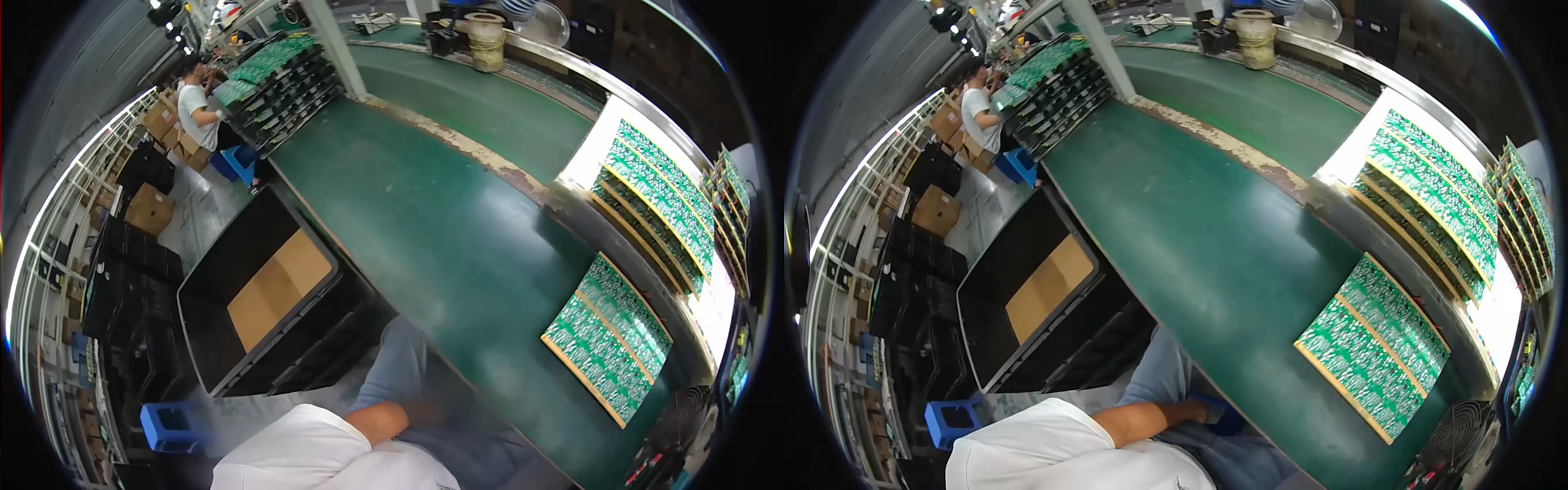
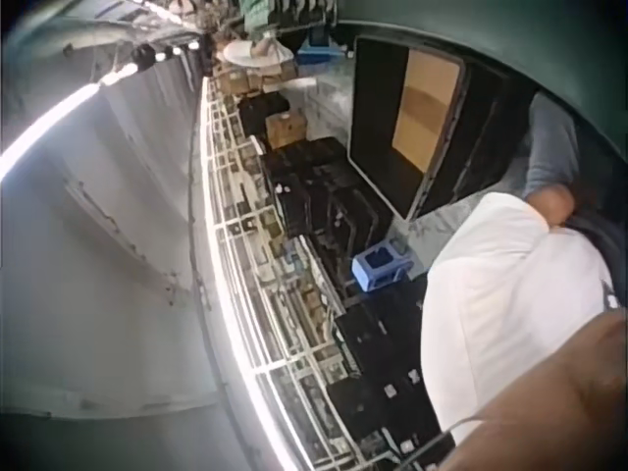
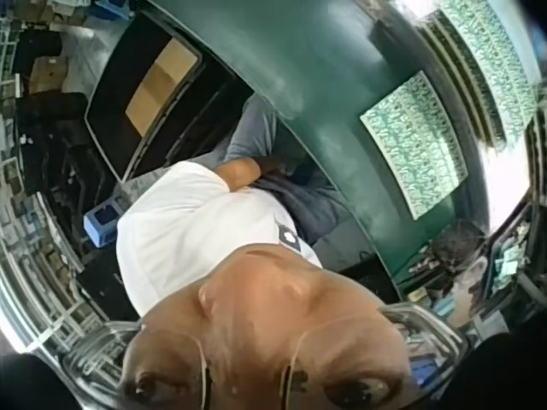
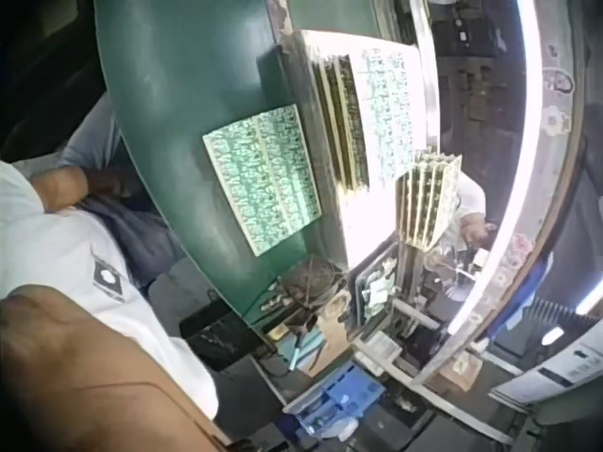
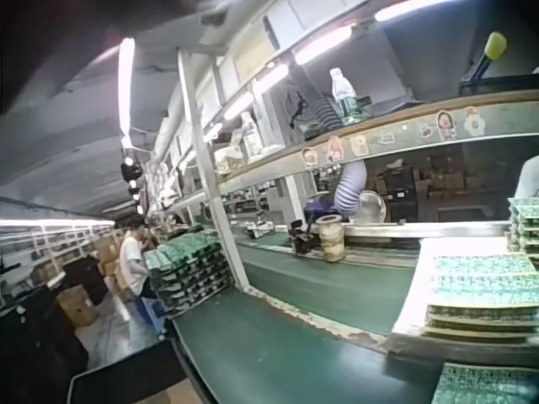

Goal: Inspecting and sorting printed circuit boards at an assembly workstation.

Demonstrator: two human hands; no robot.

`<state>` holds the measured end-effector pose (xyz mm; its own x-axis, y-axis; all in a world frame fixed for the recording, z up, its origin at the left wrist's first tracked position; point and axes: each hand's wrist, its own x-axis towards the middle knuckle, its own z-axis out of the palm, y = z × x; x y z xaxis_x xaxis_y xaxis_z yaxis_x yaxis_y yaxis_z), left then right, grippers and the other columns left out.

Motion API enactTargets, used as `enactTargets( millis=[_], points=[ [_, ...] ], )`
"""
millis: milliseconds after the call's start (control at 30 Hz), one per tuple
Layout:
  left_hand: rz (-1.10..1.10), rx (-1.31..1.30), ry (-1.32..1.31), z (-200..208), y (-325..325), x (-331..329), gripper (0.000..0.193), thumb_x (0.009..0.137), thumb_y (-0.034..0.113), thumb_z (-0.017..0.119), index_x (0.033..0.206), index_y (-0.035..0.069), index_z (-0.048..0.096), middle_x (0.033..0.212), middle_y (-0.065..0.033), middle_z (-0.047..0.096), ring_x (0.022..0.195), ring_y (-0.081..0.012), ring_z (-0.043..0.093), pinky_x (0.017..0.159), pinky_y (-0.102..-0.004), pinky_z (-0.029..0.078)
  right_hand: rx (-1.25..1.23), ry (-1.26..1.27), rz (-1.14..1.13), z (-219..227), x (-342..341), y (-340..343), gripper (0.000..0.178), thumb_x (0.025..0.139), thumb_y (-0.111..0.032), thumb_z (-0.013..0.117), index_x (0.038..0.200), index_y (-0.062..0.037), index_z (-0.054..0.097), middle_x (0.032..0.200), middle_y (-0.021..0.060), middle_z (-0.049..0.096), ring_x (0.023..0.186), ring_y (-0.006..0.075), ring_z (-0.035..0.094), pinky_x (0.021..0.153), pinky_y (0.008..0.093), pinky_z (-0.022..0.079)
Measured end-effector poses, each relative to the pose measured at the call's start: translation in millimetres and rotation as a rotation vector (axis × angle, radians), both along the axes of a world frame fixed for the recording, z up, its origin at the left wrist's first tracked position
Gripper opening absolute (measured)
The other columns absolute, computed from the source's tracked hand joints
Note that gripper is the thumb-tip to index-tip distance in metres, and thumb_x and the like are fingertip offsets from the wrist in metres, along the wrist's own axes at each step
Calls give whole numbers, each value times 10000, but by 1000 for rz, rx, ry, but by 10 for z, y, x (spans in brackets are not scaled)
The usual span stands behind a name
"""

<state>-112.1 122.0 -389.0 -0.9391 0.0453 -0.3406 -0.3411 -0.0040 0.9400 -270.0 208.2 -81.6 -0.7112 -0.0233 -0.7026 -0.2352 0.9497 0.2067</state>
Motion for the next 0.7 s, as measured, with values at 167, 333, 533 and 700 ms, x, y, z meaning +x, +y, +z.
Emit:
enactTargets(
  millis=[167,333,533,700],
  points=[
    [-3,-56,100,87,-5,-159,387,839,345,638,1031,9,650,968,-109,690,767,-287,605,725,-396,493,-67,95,82,544,499,-151,255,891,-244,617,1021,-26,642,1022,118,655,879,221,627,795,371,518],
    [92,-484,140,1140,-259,-369,380,839,306,657,1041,-16,645,964,-121,695,797,-284,629,725,-385,510,-131,190,141,1228,1142,-57,233,891,-229,620,992,-20,645,991,110,659,851,215,628,782,359,524],
    [191,-526,221,3076,-882,-46,328,884,234,639,1087,-23,647,855,-91,704,644,-175,640,605,-292,512,-209,287,202,206,1183,635,210,890,-210,625,956,-13,648,954,101,664,818,209,629,766,344,530],
    [566,-521,548,4049,-1420,-66,167,885,131,623,934,-12,693,736,-60,663,620,-140,600,587,-262,500,-1027,-181,-144,-1882,288,2282,374,872,-217,644,1156,16,576,1124,142,628,979,242,604,844,337,496]
  ],
)
